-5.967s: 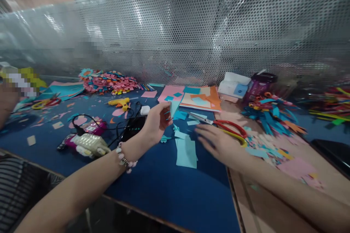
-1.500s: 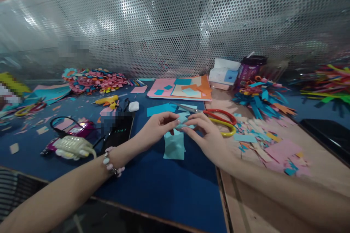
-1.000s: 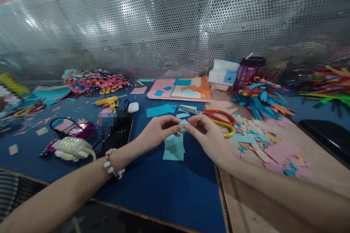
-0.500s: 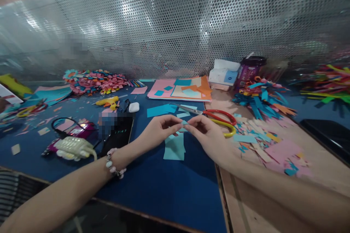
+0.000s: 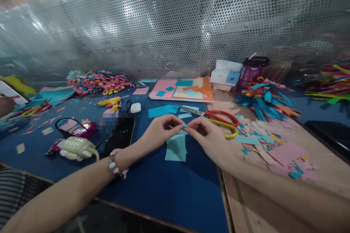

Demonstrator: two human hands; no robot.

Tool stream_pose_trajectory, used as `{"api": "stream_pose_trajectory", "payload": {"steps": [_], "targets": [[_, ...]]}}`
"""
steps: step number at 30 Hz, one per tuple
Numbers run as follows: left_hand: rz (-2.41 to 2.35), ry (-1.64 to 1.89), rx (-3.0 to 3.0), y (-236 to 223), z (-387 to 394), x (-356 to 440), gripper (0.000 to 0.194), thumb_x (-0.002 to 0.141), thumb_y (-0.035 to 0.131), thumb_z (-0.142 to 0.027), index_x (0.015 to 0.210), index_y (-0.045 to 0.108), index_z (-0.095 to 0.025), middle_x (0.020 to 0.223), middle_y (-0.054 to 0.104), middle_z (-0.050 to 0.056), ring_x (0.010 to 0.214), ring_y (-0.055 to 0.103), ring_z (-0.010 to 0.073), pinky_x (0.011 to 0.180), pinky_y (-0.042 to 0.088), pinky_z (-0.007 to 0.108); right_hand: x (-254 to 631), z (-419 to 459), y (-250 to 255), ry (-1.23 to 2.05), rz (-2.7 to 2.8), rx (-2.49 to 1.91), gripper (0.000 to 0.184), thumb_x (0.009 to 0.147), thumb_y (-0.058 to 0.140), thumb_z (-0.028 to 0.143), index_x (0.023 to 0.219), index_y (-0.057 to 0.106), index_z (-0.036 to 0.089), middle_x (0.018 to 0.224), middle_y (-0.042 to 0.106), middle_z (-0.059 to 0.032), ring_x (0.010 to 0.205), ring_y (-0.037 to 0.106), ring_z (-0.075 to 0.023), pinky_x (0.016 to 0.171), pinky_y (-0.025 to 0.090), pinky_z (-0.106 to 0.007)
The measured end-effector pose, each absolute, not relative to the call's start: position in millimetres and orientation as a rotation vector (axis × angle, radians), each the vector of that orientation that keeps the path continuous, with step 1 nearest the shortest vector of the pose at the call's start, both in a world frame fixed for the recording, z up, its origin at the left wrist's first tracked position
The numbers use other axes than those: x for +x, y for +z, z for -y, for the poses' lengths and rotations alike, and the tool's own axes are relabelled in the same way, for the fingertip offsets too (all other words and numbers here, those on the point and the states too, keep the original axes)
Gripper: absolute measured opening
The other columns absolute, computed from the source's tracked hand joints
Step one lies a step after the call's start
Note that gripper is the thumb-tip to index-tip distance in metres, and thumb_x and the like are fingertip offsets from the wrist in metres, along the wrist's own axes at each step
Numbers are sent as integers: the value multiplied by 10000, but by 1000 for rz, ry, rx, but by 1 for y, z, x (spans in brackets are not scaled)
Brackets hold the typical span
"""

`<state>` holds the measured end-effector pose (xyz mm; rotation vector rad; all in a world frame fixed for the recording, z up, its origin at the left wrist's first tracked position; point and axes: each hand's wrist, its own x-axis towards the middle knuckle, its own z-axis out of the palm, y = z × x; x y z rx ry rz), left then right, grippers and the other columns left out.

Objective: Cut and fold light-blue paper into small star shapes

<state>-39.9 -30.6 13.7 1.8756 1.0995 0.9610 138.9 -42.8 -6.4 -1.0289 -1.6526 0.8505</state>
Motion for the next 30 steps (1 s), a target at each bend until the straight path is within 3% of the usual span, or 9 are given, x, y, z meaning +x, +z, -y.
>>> {"api": "stream_pose_trajectory", "payload": {"steps": [24, 30], "targets": [[-1112, 962, 1881, 15, 32, -40, 226, 796, 602, -357, 861, 667, -150, 854, 680, 55, 775, 606, 140, 706, 475, 249, 139, 41, -10, 827, 1664, -1022, 191, 812, 606, 379, 800, 579, 191, 757, 594, -6, 702, 534, -137, 640, 421, -264], [-1137, 1040, 1836, 14, 31, -40, 225, 786, 616, -362, 861, 669, -157, 858, 686, 53, 767, 608, 134, 700, 469, 243, 137, 39, -8, 872, 1624, -1082, 266, 774, 621, 450, 821, 593, 190, 732, 578, 5, 639, 488, -124, 573, 391, -248]]}}
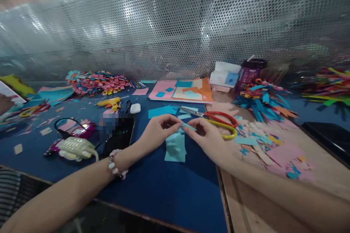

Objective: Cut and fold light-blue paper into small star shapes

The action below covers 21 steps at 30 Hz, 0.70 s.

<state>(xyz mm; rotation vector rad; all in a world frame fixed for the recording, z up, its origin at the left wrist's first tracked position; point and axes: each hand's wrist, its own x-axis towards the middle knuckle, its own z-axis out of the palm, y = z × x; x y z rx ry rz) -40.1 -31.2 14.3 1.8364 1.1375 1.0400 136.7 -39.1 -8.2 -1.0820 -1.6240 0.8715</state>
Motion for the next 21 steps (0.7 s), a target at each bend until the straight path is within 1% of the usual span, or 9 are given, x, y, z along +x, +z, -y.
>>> {"api": "stream_pose_trajectory", "payload": {"steps": [4, 9, 12, 17, 19, 21], "targets": [[-1170, 1087, 1838, 15, 30, -40, 234, 777, 626, -373, 863, 680, -163, 829, 687, 45, 749, 606, 130, 684, 461, 239, 138, 39, -6, 970, 1658, -1106, 289, 771, 606, 472, 790, 608, 184, 651, 533, 25, 566, 428, -104, 516, 335, -236], [-1170, 1098, 1786, 14, 30, -41, 245, 757, 645, -376, 854, 680, -154, 831, 692, 49, 739, 604, 129, 687, 468, 243, 140, 39, -5, 1042, 1637, -1095, 292, 763, 608, 467, 720, 597, 178, 606, 516, 30, 550, 423, -98, 499, 305, -233], [-1154, 1087, 1730, 14, 30, -40, 272, 747, 649, -391, 871, 678, -151, 853, 696, 55, 742, 610, 134, 686, 477, 249, 140, 39, -2, 1068, 1621, -1103, 304, 761, 608, 462, 667, 592, 174, 600, 555, 18, 548, 454, -103, 501, 319, -235], [-1178, 1092, 1675, 16, 31, -40, 286, 724, 665, -397, 861, 680, -146, 831, 696, 56, 716, 604, 132, 669, 479, 251, 139, 38, -1, 1122, 1555, -1104, 306, 736, 641, 453, 629, 602, 168, 608, 614, -5, 580, 530, -117, 536, 389, -236], [-1191, 1090, 1652, 17, 31, -39, 285, 718, 671, -394, 856, 681, -145, 812, 692, 53, 699, 595, 126, 656, 475, 248, 140, 36, -3, 1154, 1524, -1077, 320, 729, 651, 465, 629, 610, 164, 602, 611, -4, 568, 531, -112, 534, 392, -233], [-1201, 1090, 1630, 17, 31, -39, 288, 708, 679, -394, 852, 682, -144, 802, 688, 51, 696, 590, 127, 649, 472, 247, 141, 35, -5, 1190, 1519, -1027, 337, 755, 629, 480, 647, 627, 160, 604, 608, -5, 561, 526, -107, 531, 383, -231]]}}
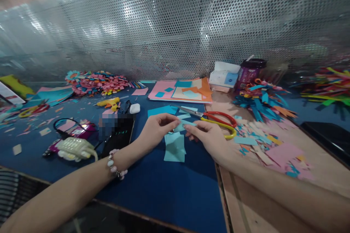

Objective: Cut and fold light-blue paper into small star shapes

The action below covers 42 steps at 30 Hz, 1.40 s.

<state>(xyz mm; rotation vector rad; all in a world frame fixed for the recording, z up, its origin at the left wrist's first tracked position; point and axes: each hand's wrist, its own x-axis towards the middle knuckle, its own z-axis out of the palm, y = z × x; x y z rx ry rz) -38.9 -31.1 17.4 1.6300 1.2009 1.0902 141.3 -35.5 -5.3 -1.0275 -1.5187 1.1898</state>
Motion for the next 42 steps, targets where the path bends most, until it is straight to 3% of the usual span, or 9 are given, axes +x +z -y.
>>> {"api": "stream_pose_trajectory", "payload": {"steps": [6, 14, 26, 36, 42], "targets": [[-1206, 1101, 1612, 16, 30, -39, 301, 708, 682, -404, 857, 689, -143, 819, 691, 58, 715, 593, 133, 650, 466, 248, 145, 36, -8, 1200, 1543, -953, 410, 850, 505, 500, 698, 669, 156, 565, 589, -5, 558, 514, -112, 542, 371, -243], [-1187, 1134, 1581, 13, 33, -39, 298, 701, 695, -397, 873, 705, -154, 880, 715, 67, 815, 639, 169, 750, 496, 282, 140, 37, 0, 1216, 1561, -1109, 336, 737, 644, 483, 697, 690, 153, 606, 625, -20, 554, 519, -105, 473, 354, -213], [-1185, 1176, 1658, 13, 40, -33, 269, 729, 671, -390, 847, 721, -154, 878, 719, 74, 804, 639, 172, 731, 496, 271, 139, 38, 3, 1185, 1627, -1087, 216, 741, 651, 395, 682, 736, 206, 655, 692, -18, 647, 611, -148, 590, 453, -251], [-1158, 1165, 1635, 11, 44, -30, 306, 740, 657, -410, 865, 712, -136, 847, 718, 87, 746, 651, 178, 681, 510, 279, 141, 37, 1, 1124, 1737, -1107, 280, 757, 620, 431, 698, 745, 188, 673, 708, -23, 624, 610, -160, 555, 419, -258], [-1153, 1189, 1598, 9, 44, -29, 277, 728, 673, -398, 846, 715, -151, 839, 719, 68, 746, 651, 169, 688, 515, 272, 139, 37, -1, 1175, 1715, -1050, 235, 743, 635, 407, 718, 716, 188, 723, 719, -19, 682, 639, -178, 612, 459, -276]]}}
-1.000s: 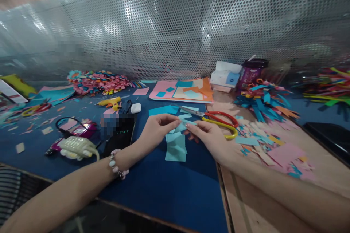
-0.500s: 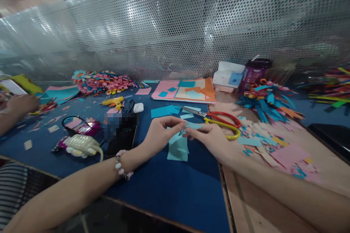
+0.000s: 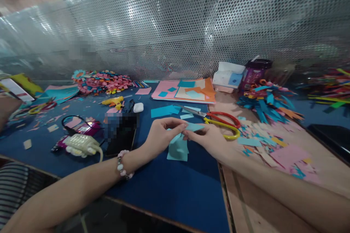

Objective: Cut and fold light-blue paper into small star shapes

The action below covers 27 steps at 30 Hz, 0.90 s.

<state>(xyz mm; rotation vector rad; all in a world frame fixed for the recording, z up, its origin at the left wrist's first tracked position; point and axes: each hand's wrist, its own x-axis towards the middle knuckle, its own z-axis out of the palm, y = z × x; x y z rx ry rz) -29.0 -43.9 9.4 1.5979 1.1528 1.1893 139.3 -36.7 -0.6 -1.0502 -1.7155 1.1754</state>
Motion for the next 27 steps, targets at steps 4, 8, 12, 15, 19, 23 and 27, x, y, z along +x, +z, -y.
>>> {"api": "stream_pose_trajectory", "payload": {"steps": [4, 8, 12, 15, 19, 23, 27], "targets": [[-1161, 1214, 1592, 9, 45, -28, 262, 724, 680, -390, 834, 718, -155, 874, 719, 70, 795, 650, 173, 716, 513, 267, 138, 36, -1, 1228, 1727, -1028, 209, 727, 653, 384, 762, 707, 185, 749, 720, -17, 707, 650, -182, 636, 472, -282], [-1164, 1201, 1581, 9, 45, -27, 266, 721, 681, -392, 831, 720, -153, 868, 720, 71, 799, 652, 177, 718, 516, 271, 138, 36, -2, 1214, 1740, -1029, 209, 738, 641, 379, 722, 700, 179, 708, 703, -14, 672, 635, -171, 622, 464, -277], [-1138, 1222, 1551, 7, 44, -28, 269, 714, 689, -389, 831, 717, -149, 872, 719, 72, 787, 650, 174, 719, 516, 275, 137, 38, 2, 1210, 1722, -1050, 193, 721, 658, 368, 690, 693, 181, 677, 686, -1, 627, 607, -150, 574, 437, -253], [-1130, 1231, 1529, 7, 44, -28, 261, 711, 695, -381, 828, 715, -149, 862, 718, 68, 785, 647, 168, 716, 511, 265, 136, 39, 4, 1198, 1740, -1066, 215, 732, 643, 366, 635, 675, 177, 625, 653, 6, 571, 560, -129, 526, 397, -240], [-1125, 1231, 1515, 7, 45, -27, 250, 704, 704, -373, 823, 720, -154, 878, 719, 65, 811, 644, 168, 720, 504, 250, 137, 39, 2, 1173, 1810, -1087, 262, 748, 623, 378, 604, 640, 160, 554, 577, 24, 500, 470, -93, 484, 340, -228], [-1147, 1255, 1510, 8, 49, -26, 243, 702, 706, -370, 815, 726, -156, 858, 717, 66, 807, 636, 171, 720, 495, 254, 141, 42, 3, 1120, 1912, -1108, 275, 785, 587, 395, 656, 631, 156, 585, 572, 21, 521, 461, -93, 501, 351, -230], [-1116, 1322, 1446, 9, 49, -27, 217, 696, 716, -350, 813, 727, -166, 845, 714, 53, 778, 620, 146, 716, 478, 240, 157, 48, 17, 971, 2082, -1057, 194, 810, 575, 364, 815, 665, 192, 767, 654, -5, 693, 563, -129, 637, 438, -250]]}}
